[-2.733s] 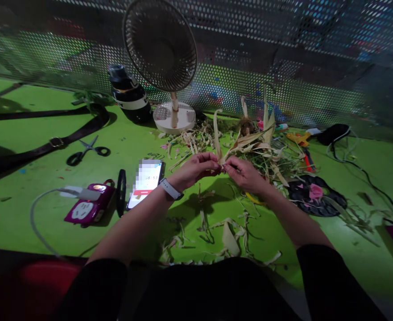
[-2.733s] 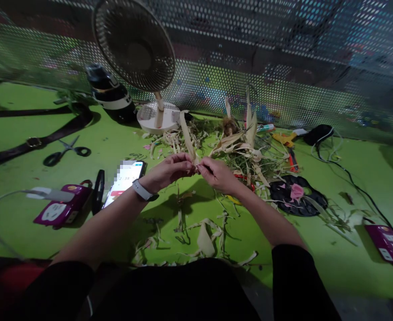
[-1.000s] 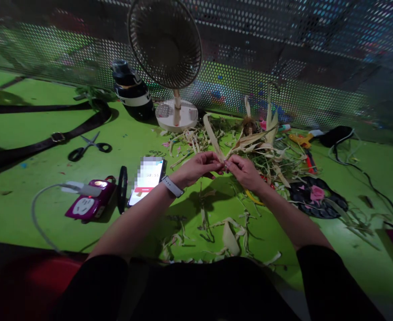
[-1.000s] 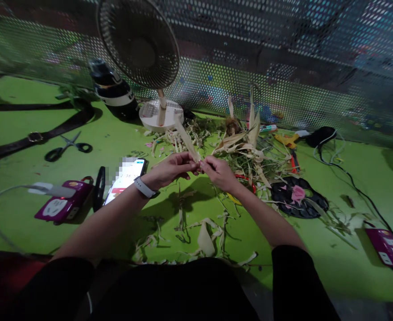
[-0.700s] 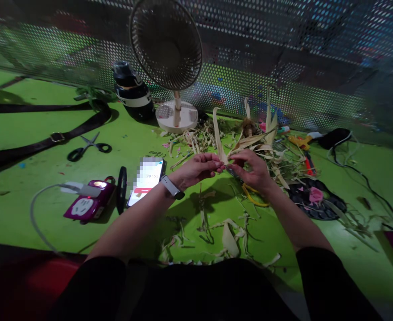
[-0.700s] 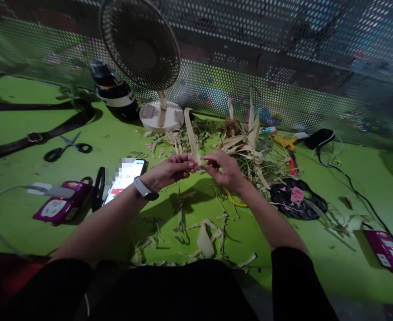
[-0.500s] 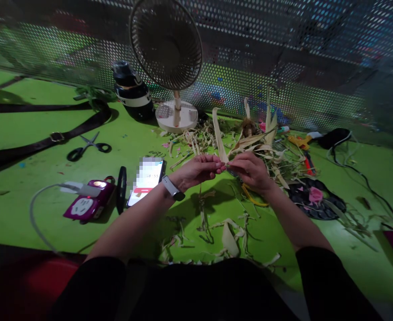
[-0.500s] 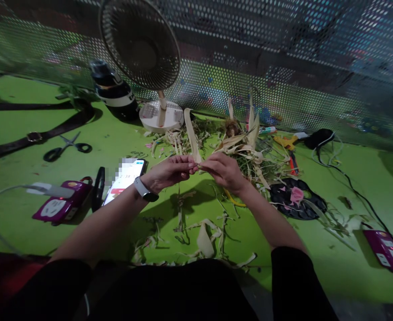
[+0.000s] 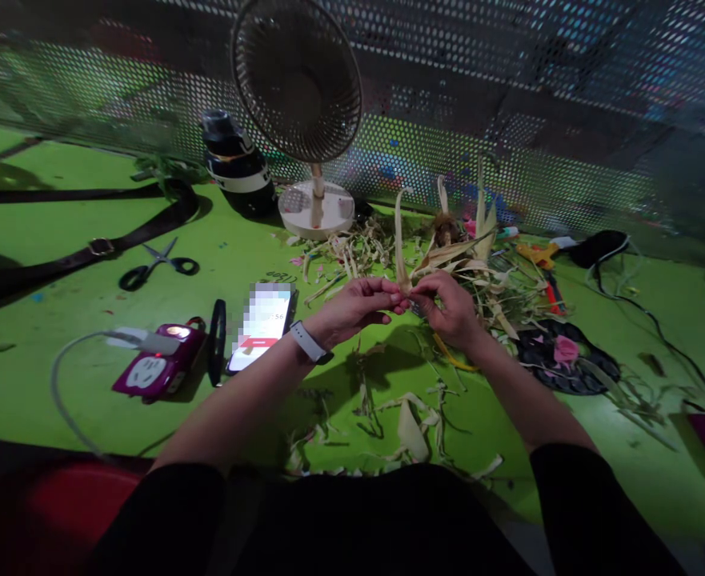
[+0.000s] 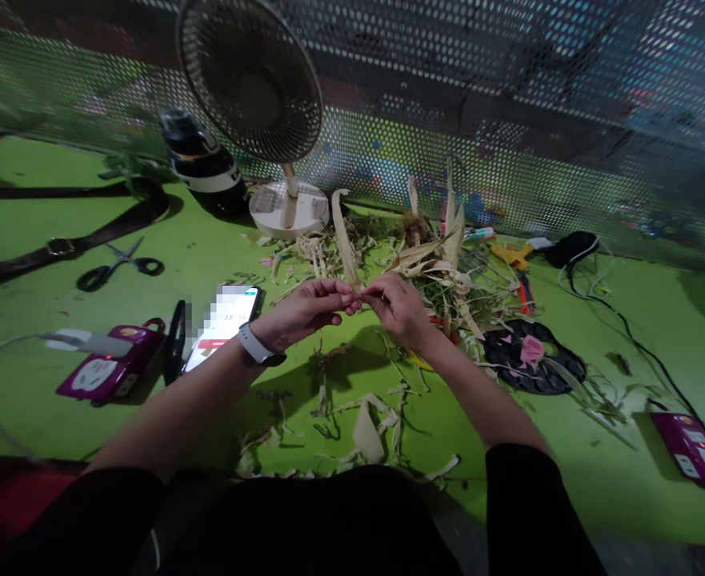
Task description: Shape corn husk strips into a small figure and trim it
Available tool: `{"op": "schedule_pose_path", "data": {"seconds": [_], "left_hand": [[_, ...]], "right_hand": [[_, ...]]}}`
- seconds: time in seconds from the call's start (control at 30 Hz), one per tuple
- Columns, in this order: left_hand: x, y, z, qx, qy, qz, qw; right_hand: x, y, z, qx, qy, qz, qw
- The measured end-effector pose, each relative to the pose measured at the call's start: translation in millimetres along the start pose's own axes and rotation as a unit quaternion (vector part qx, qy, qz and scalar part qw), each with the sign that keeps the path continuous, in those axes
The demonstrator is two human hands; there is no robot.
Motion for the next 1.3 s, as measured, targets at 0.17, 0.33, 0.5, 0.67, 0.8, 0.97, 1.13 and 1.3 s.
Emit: {"op": "schedule_pose_path", "data": {"seconds": [0.17, 0.33, 0.5, 0.67, 0.8, 0.97, 1.13, 1.3], "left_hand": [[0.9, -3.4, -2.2, -0.024, -0.043, -0.005, 0.999], [3.1, -8.0, -1.2, -0.042, -0.059, 0.0, 0.997], [1.8, -5.5, -2.7, -0.096, -0.079, -0.008, 0.992], [-1.7, 2.4, -2.8, -0.143, -0.075, -0.045, 0.986], [-2.4, 7.7, -4.8, -0.145, -0.081, -0.069, 0.984], [-2.1, 7.7, -3.2, -0.051, -0.052, -0.046, 0.996], [0.1, 4.6, 2.6, 0.007, -0.002, -0.039, 0.999], [1.5, 0.3, 5.7, 0.042, 0.012, -0.031, 0.999]], "right_hand": [[4.6, -4.2, -10.9, -0.013, -0.112, 0.007, 0.994], [7.9, -7.8, -14.5, -0.049, -0.142, 0.023, 0.988], [9.5, -12.3, -18.1, -0.106, -0.156, 0.029, 0.982], [7.1, -12.7, -7.5, -0.015, -0.068, 0.025, 0.997], [3.9, -7.4, -1.6, 0.044, -0.01, 0.003, 0.999], [-3.5, 5.5, -7.4, -0.002, -0.004, -0.01, 1.0], [-5.1, 5.7, -8.1, -0.017, 0.02, -0.001, 1.0], [-1.6, 4.4, -2.8, -0.005, 0.034, -0.007, 0.999]]}}
Point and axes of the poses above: each hand's wrist, its own x-axis away from the middle knuckle, its own y-axis out of the back of the hand, z = x × y, the point moved 8 cm from there along -x, towards the middle knuckle, and after that the axes turned 12 degrees about x, right-handed, at the moved point
